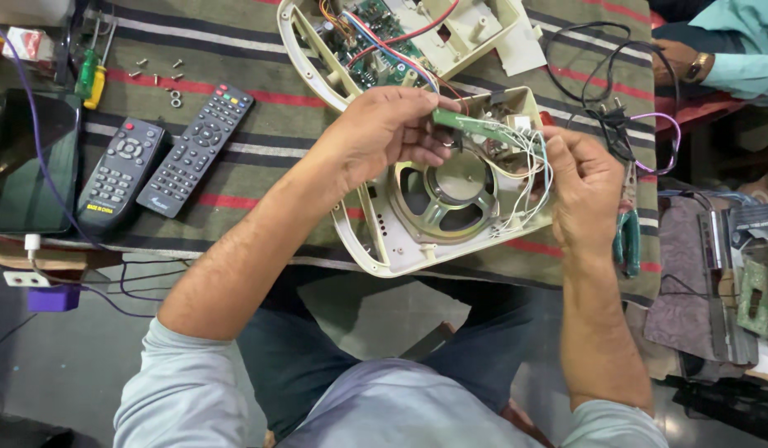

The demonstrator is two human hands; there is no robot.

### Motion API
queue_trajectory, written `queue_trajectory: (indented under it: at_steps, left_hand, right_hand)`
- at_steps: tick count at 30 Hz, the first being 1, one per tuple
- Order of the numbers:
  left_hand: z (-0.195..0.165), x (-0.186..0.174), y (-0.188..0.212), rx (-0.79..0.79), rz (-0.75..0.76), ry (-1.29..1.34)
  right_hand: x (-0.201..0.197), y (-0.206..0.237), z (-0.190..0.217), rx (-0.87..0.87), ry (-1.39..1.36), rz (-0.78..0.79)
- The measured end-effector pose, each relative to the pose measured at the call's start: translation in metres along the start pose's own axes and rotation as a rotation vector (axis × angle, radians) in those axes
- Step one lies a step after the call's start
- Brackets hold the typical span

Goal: The person removes a circuit board from a disassembled electronic device, inspects it, and then uses a soldering iron to work on wires and components inside the device housing. The person handles the board and wires by hand and uses a soldering iron for soldering.

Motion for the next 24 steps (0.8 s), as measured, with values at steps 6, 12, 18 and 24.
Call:
queue_trajectory:
  at_steps: [6,12,18,24]
  left_hand:
    - [0.002,0.002,-0.011,-0.026,-0.014,0.058]
    - [-0.003,0.006,-0.007,0.058,-0.049,-0.061]
    - [-0.016,0.025,0.000,0.348,-0.028,-0.413]
    - [-0.033,0.039,0.023,0.646,-0.126,-0.915]
  right_hand:
    - [-0.014,-0.003,-0.008,0.006,0.134,0.045]
    - [-0.016,-0.010,-0.009,-0.004,0.359,0.008]
    - [-0.009,-0.014,-0.002,0.049,0.492,-0.013]
    - [-0.007,-0.015,0.001,0.002,0.488,0.032]
Point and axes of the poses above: each hand's wrist, its own y-axis away from the middle knuckle, its own x-axis out of the palm, z = x × y, the point moved 6 cm from there along -y, towards the middle knuckle, and after that the axes turned 4 degrees about -y, right-handed, at the moved point
